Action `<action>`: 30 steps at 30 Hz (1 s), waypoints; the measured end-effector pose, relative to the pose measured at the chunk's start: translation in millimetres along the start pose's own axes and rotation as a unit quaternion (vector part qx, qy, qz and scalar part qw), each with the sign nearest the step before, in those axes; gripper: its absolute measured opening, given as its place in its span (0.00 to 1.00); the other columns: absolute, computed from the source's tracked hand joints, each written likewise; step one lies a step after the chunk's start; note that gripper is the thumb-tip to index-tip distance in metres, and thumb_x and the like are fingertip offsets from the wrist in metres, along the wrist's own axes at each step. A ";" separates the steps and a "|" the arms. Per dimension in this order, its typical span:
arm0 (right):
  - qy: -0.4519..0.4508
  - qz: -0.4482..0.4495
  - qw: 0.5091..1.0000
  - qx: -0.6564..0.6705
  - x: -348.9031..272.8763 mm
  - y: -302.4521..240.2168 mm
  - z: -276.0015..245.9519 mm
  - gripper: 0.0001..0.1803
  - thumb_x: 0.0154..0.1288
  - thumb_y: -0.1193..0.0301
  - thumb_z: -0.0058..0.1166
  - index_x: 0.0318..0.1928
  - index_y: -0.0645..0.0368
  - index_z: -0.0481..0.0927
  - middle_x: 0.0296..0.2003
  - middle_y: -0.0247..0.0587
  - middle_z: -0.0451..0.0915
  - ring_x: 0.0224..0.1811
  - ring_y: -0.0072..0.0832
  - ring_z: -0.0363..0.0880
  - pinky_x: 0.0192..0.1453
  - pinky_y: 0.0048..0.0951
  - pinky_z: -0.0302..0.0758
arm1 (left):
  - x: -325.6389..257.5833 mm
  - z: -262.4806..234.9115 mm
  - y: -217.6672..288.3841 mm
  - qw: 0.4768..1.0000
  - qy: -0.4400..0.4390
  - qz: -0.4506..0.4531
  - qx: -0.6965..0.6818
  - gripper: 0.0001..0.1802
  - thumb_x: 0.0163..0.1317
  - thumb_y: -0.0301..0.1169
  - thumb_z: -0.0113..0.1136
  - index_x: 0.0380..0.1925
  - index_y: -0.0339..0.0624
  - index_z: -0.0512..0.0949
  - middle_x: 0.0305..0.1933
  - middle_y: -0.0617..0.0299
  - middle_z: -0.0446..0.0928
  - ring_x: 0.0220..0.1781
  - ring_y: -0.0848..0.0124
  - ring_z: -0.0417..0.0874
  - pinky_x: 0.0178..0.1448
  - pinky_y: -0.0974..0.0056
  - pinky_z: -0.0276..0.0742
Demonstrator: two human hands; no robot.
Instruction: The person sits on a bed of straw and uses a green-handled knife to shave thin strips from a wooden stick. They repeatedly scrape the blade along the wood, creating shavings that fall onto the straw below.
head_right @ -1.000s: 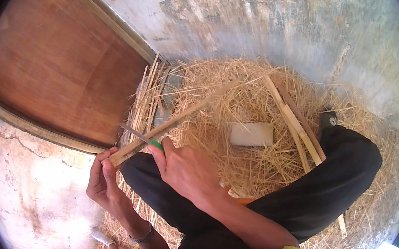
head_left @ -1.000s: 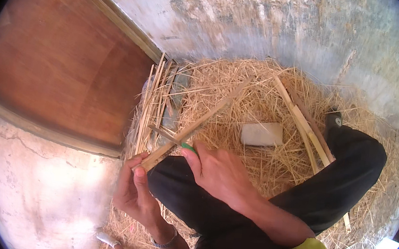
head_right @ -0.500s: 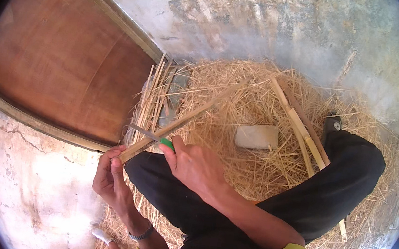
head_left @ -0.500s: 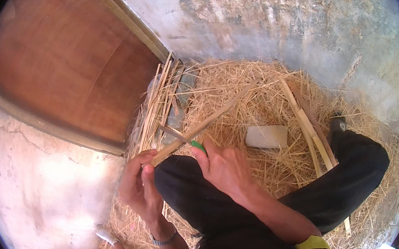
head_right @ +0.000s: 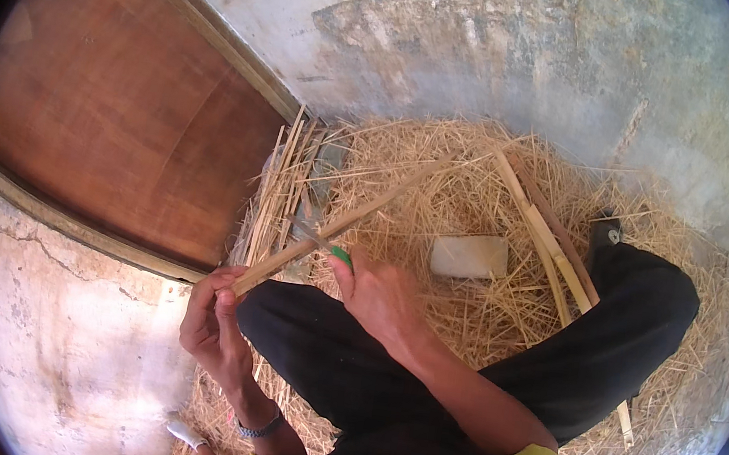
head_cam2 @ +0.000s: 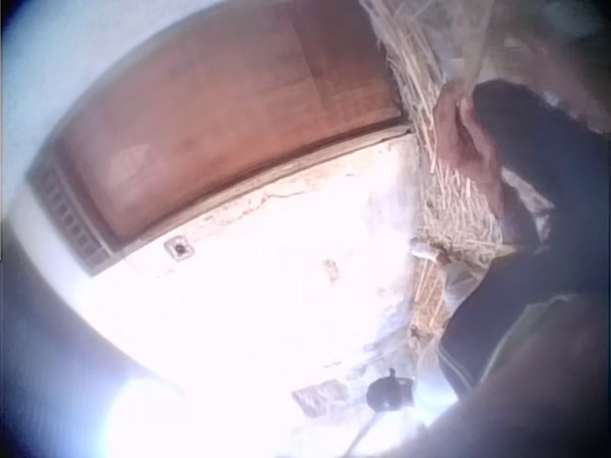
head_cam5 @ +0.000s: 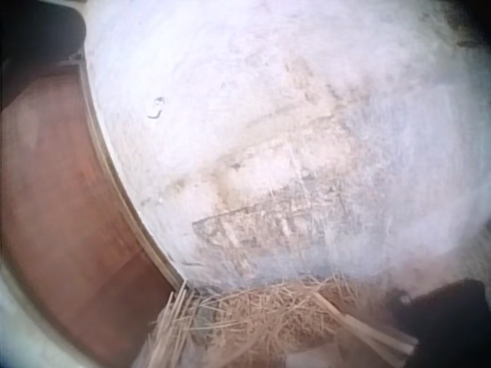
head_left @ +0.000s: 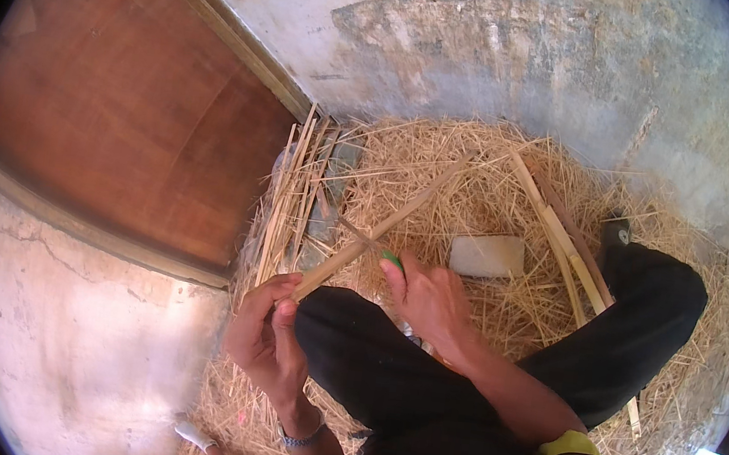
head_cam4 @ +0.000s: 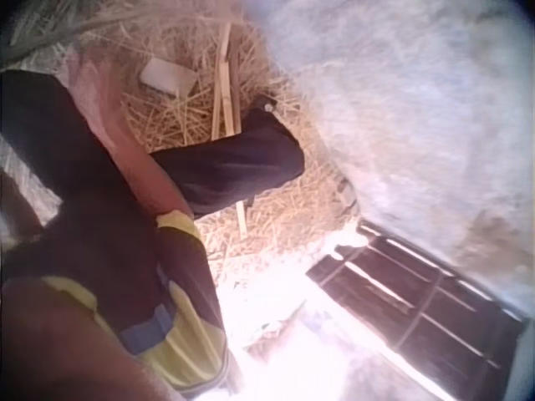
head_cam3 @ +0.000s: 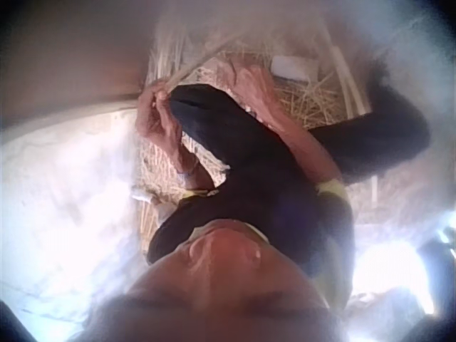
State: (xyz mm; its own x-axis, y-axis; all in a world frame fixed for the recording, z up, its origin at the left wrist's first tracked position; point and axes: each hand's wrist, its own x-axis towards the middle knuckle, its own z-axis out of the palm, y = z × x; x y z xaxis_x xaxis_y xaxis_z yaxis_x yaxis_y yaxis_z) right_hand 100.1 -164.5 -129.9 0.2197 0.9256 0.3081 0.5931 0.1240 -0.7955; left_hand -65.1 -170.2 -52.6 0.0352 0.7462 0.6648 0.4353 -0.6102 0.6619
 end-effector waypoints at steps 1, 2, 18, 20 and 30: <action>-0.002 -0.007 1.000 -0.024 -2.4 1.8 0.3 0.20 0.69 0.57 0.44 0.33 0.63 0.74 0.13 0.53 0.74 0.16 0.51 0.76 0.19 0.46 0.71 | -0.3 1.4 0.0 1.000 -0.005 -0.002 0.006 0.09 0.64 0.26 0.53 0.35 0.28 0.76 0.37 0.47 0.79 0.42 0.61 0.81 0.47 0.64 0.75; -0.006 -0.014 0.999 -0.045 -3.1 -4.8 -3.2 0.20 0.70 0.56 0.44 0.32 0.63 0.74 0.12 0.51 0.74 0.15 0.49 0.76 0.17 0.44 0.71 | 1.1 3.2 -0.4 1.000 0.008 0.000 -0.006 0.09 0.65 0.26 0.53 0.35 0.28 0.76 0.37 0.47 0.79 0.41 0.61 0.81 0.47 0.64 0.75; -0.070 0.063 0.995 -0.029 5.7 36.7 20.4 0.23 0.73 0.57 0.37 0.37 0.65 0.75 0.12 0.55 0.72 0.17 0.53 0.76 0.20 0.48 0.73 | -0.8 5.8 0.0 1.000 0.017 -0.007 -0.007 0.13 0.68 0.33 0.51 0.39 0.31 0.75 0.41 0.48 0.78 0.45 0.61 0.81 0.46 0.63 0.82; -0.038 0.079 0.995 -0.058 16.0 59.3 16.1 0.23 0.73 0.57 0.36 0.38 0.66 0.75 0.12 0.54 0.72 0.16 0.52 0.76 0.21 0.48 0.74 | 0.2 5.9 -1.0 0.999 0.025 -0.021 -0.005 0.13 0.68 0.33 0.51 0.39 0.31 0.75 0.41 0.48 0.77 0.45 0.61 0.81 0.47 0.63 0.82; 0.025 0.143 0.985 -0.091 47.7 125.8 39.5 0.27 0.73 0.54 0.34 0.37 0.67 0.76 0.15 0.57 0.75 0.19 0.53 0.77 0.24 0.51 0.75 | 3.1 13.0 6.4 0.999 0.033 -0.012 -0.009 0.15 0.68 0.34 0.51 0.40 0.29 0.74 0.42 0.47 0.77 0.45 0.59 0.81 0.50 0.59 0.82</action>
State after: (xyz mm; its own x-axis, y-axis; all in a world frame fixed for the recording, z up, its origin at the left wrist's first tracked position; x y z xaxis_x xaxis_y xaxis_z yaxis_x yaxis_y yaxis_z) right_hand 154.6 -90.6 -235.9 0.4340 0.8937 0.1139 0.6292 -0.2102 -0.7482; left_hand -50.6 -168.3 -50.8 -0.0340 0.7422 0.6694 0.4184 -0.5977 0.6839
